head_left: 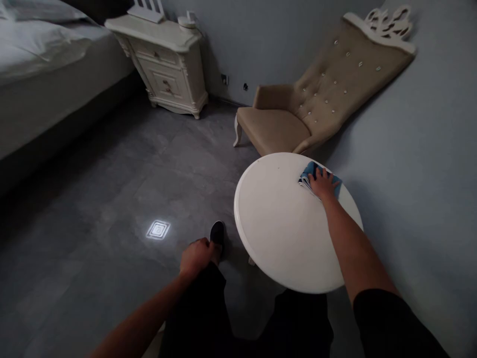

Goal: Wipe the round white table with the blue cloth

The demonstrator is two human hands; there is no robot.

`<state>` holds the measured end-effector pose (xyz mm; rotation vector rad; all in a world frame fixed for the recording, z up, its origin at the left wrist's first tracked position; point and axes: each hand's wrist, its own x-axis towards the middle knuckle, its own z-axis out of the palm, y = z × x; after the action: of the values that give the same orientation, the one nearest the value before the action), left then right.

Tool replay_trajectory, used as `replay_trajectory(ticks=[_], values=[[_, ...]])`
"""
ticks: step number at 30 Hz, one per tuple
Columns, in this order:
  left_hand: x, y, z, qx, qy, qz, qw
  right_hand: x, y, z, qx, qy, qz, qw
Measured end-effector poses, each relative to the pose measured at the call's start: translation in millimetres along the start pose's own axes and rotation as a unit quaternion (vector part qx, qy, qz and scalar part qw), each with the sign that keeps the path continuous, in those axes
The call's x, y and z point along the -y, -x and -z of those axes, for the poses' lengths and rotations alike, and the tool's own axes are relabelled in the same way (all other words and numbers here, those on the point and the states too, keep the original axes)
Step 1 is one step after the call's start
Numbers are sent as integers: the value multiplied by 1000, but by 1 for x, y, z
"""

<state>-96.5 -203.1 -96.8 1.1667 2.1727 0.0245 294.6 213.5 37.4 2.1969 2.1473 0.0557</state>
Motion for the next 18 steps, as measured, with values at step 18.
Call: replay_trajectory(ticks=[18], values=[[-31,12,3,-22,-60,3,998,142,242,-3,-26,-48,354,933]])
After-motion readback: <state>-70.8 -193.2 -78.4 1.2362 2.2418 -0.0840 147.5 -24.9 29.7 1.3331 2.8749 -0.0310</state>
